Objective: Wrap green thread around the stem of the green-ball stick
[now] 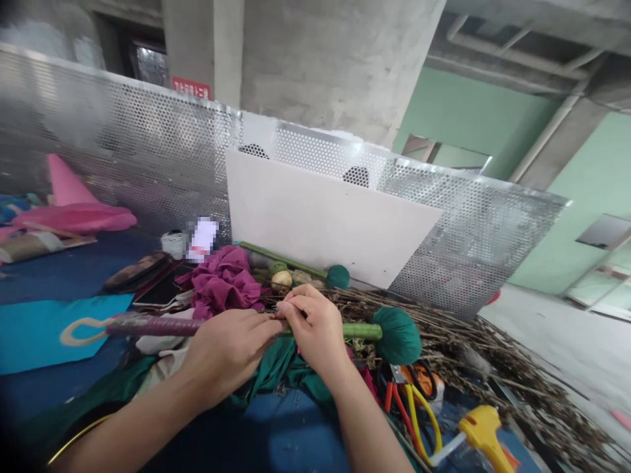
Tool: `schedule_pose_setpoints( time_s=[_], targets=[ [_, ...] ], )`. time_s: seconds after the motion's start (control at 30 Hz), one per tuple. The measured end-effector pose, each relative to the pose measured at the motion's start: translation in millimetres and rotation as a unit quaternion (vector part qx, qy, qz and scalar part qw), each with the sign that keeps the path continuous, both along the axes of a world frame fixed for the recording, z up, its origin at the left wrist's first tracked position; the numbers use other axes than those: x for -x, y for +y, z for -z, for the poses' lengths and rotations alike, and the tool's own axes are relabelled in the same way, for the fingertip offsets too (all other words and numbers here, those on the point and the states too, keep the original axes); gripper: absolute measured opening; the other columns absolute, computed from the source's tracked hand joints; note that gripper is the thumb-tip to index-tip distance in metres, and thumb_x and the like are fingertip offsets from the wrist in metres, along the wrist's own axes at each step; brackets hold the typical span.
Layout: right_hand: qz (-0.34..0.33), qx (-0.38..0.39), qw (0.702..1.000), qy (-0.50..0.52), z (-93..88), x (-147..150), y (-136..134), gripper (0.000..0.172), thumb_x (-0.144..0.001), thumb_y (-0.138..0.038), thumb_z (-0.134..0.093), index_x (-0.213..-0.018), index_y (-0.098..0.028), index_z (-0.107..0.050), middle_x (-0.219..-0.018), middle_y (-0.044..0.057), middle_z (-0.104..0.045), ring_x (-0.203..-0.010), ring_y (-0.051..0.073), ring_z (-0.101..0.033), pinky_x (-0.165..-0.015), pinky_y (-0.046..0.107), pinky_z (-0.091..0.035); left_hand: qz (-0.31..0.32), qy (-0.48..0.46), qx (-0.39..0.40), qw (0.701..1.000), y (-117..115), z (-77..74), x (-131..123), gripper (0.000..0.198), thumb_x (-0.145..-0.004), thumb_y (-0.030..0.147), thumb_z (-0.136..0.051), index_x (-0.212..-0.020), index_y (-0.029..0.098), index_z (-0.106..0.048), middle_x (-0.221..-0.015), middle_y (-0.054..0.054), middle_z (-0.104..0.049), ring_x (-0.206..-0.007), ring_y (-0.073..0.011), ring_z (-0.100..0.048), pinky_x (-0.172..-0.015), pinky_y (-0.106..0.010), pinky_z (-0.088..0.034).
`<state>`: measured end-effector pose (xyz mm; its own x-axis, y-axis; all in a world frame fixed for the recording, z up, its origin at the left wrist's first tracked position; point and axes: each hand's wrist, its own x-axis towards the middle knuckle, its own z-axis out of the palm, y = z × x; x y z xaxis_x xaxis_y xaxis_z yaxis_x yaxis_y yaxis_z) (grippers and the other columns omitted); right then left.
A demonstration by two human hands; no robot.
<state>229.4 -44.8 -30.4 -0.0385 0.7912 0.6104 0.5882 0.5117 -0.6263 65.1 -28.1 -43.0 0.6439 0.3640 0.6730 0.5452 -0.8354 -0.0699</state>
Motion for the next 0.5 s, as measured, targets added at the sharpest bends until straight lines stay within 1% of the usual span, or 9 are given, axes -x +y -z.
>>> schedule_pose_setpoints(
  time_s=[0.13,0.2,0.23,0.3,0.4,0.47,0.5],
  targets=[
    [-0.001,0.019,1.0,0.002,-4.2,-2.4,-0.2,0.024,-0.088,-0.02,-0.057,-0.067,-0.019,-0.069,-0.081,0.003,-0.065,-0.08,0.016,-0.062,-0.072,0.026,-0.048,-0.001,0.005,0.007,1.0,2.4,-2.5,4.2,0.027,-0.085,0.009,-0.047,-0.097,0.02,-0.068,-0.081,-0.004,-0.073,-0.07,-0.0206,-0.065,-0.061,-0.032,-0.048],
    [0.005,0.033,0.999,0.012,-8.9,-8.8,-2.4,0.021,-0.085,-0.019,-0.061,-0.065,-0.018,-0.067,-0.081,0.003,-0.064,-0.08,0.015,-0.062,-0.073,0.026,-0.047,-0.007,0.001,0.005,1.0,6.1,-4.1,8.4,0.027,-0.085,0.01,-0.046,-0.094,0.021,-0.069,-0.075,-0.003,-0.072,-0.067,-0.0211,-0.066,-0.06,-0.032,-0.048],
    [0.005,0.041,0.999,0.016,-12.1,-13.5,-4.6,0.02,-0.084,-0.019,-0.063,-0.064,-0.018,-0.066,-0.08,0.002,-0.064,-0.078,0.015,-0.061,-0.072,0.026,-0.047,-0.006,-0.007,-0.002,1.0,8.5,-5.1,11.1,0.028,-0.086,0.011,-0.046,-0.097,0.02,-0.07,-0.078,-0.003,-0.074,-0.069,-0.0214,-0.067,-0.062,-0.032,-0.049],
    [-0.007,0.07,0.997,0.01,-20.2,-25.2,-11.4,0.022,-0.083,-0.02,-0.065,-0.061,-0.018,-0.063,-0.077,0.001,-0.062,-0.075,0.014,-0.059,-0.071,0.026,-0.046,-0.018,-0.024,-0.013,0.999,13.4,-8.0,17.5,0.029,-0.087,0.013,-0.046,-0.099,0.02,-0.071,-0.086,-0.005,-0.076,-0.074,-0.0225,-0.07,-0.066,-0.033,-0.051],
    [-0.034,0.117,0.992,-0.022,-34.2,-48.5,-27.0,0.026,-0.085,-0.024,-0.063,-0.06,-0.018,-0.06,-0.073,0.0,-0.06,-0.07,0.013,-0.056,-0.067,0.026,-0.045,-0.045,-0.041,-0.013,0.998,19.8,-13.7,28.9,0.031,-0.087,0.015,-0.044,-0.099,0.02,-0.073,-0.089,-0.006,-0.077,-0.077,-0.0237,-0.072,-0.069,-0.034,-0.053],
    [-0.036,0.124,0.991,-0.021,-42.1,-68.3,-38.0,0.027,-0.085,-0.027,-0.063,-0.059,-0.018,-0.061,-0.072,0.0,-0.06,-0.07,0.014,-0.056,-0.068,0.027,-0.045,-0.057,-0.046,0.001,0.997,22.7,-18.2,36.5,0.033,-0.086,0.017,-0.044,-0.1,0.021,-0.073,-0.09,-0.006,-0.078,-0.079,-0.0241,-0.072,-0.071,-0.034,-0.053],
    [-0.032,0.125,0.992,-0.004,-44.9,-79.5,-42.5,0.027,-0.084,-0.028,-0.065,-0.059,-0.017,-0.062,-0.072,0.001,-0.06,-0.07,0.014,-0.056,-0.067,0.027,-0.045,-0.062,-0.047,0.008,0.997,23.8,-20.8,40.1,0.034,-0.086,0.018,-0.044,-0.1,0.021,-0.074,-0.091,-0.006,-0.078,-0.081,-0.0241,-0.072,-0.072,-0.034,-0.054]
  ],
)
